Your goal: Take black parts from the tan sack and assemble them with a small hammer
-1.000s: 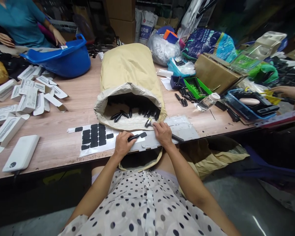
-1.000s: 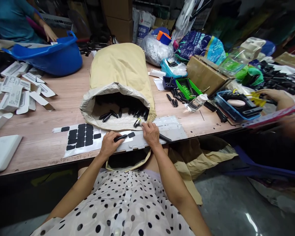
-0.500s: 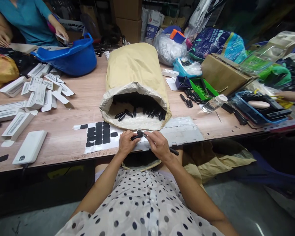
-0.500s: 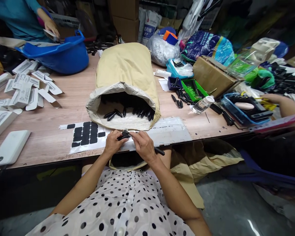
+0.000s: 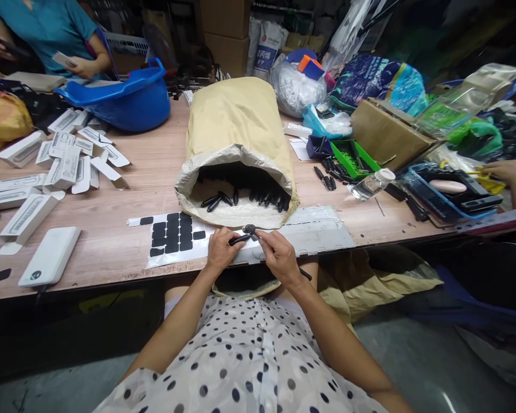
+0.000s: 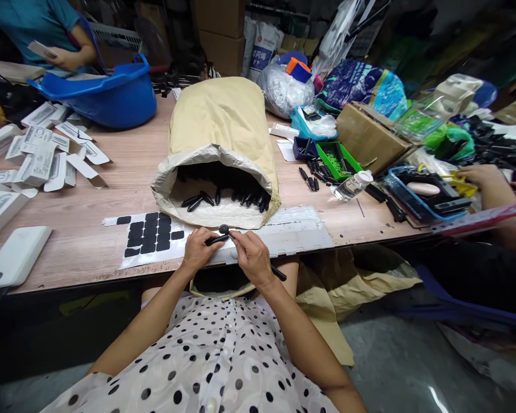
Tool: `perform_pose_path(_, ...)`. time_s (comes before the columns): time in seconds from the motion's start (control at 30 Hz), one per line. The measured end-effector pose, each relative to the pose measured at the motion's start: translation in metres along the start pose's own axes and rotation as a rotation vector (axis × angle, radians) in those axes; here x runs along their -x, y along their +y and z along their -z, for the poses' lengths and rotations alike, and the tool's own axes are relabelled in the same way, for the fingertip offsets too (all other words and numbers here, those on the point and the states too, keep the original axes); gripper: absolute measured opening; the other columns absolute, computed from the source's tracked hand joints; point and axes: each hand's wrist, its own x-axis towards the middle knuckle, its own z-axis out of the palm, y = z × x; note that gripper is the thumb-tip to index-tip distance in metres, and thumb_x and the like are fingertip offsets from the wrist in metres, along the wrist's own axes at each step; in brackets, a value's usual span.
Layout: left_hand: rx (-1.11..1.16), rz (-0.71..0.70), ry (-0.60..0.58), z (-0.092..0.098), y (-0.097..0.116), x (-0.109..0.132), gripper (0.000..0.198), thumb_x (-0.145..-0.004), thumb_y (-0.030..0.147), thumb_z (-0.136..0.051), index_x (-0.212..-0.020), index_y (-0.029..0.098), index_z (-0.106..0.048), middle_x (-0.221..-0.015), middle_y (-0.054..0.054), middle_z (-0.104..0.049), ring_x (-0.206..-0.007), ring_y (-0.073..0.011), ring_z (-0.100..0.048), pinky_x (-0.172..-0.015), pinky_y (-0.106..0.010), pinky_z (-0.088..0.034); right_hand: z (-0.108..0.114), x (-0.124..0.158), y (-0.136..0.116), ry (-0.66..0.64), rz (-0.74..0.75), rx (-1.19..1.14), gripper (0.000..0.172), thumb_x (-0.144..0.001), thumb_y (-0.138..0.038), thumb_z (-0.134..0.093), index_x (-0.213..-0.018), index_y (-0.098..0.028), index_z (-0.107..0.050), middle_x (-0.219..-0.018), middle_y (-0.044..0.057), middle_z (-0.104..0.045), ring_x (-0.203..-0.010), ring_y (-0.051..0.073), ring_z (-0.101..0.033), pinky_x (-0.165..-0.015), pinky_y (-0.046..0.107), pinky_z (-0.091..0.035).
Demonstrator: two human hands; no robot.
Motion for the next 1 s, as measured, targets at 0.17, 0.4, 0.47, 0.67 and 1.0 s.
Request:
perform_pose_path(0.17, -0.003, 0.011, -0.004, 0.001, 0.001, 0.0, 0.008, -0.078, 0.03, -0.079, -0.085, 0.026, -0.077, -0.084, -0.001, -0.066, -0.086, -0.021, -0.058, -0.081, -0.034, -0.046, -0.012, 0.007, -0.001, -0.054, 0.05, 0.111, 0.033, -0.1, -0.023, -0.045, -0.119, -0.028, -0.072, -0.084, 0.004, -0.067, -0.082, 0.018, -0.062, -0.077, 0.028, -0.053)
perform_pose_path(0.4, 0.006, 0.011, 0.002, 0.0, 0.002, 0.0, 0.009, -0.079, 0.03, -0.077, -0.088, 0.028, -0.077, -0.086, -0.001, -0.067, -0.088, -0.0222, -0.059, -0.082, -0.035, -0.047, -0.006, 0.005, 0.007, -0.008, 0.0, 0.114, 0.035, -0.101, -0.024, -0.043, -0.122, -0.029, -0.071, -0.086, 0.004, -0.067, -0.085, 0.018, -0.063, -0.078, 0.028, -0.053)
perform_pose_path(0.47, 0.007, 0.008, -0.002, 0.0, 0.001, 0.001, 0.01, -0.079, 0.03, -0.077, -0.088, 0.028, -0.077, -0.086, -0.002, -0.067, -0.088, -0.0223, -0.059, -0.082, -0.036, -0.047, -0.004, 0.006, 0.009, 0.002, -0.006, 0.113, 0.036, -0.101, -0.024, -0.043, -0.123, -0.029, -0.071, -0.087, 0.004, -0.068, -0.085, 0.018, -0.064, -0.078, 0.028, -0.053)
perform_pose_path(0.67, -0.016, 0.002, 0.004, 0.0, 0.003, 0.001, 0.008, -0.079, 0.027, -0.077, -0.087, 0.028, -0.077, -0.086, -0.002, -0.067, -0.088, -0.022, -0.059, -0.081, -0.034, -0.047, -0.008, 0.008, 0.02, -0.027, -0.015, 0.136, 0.033, -0.101, -0.025, -0.044, -0.119, -0.028, -0.072, -0.087, 0.004, -0.068, -0.085, 0.018, -0.064, -0.078, 0.027, -0.052)
perform_pose_path(1.0, -0.03, -0.018, 0.004, 0.002, 0.005, 0.004, 0.012, -0.075, 0.023, -0.076, -0.086, 0.026, -0.075, -0.086, -0.001, -0.066, -0.088, -0.0227, -0.059, -0.084, -0.037, -0.048, -0.011, -0.026, 0.08, 0.061, -0.035, 0.442, 0.028, -0.097, -0.023, -0.049, -0.109, -0.025, -0.074, -0.083, 0.006, -0.063, -0.082, 0.021, -0.055, -0.074, 0.031, -0.044)
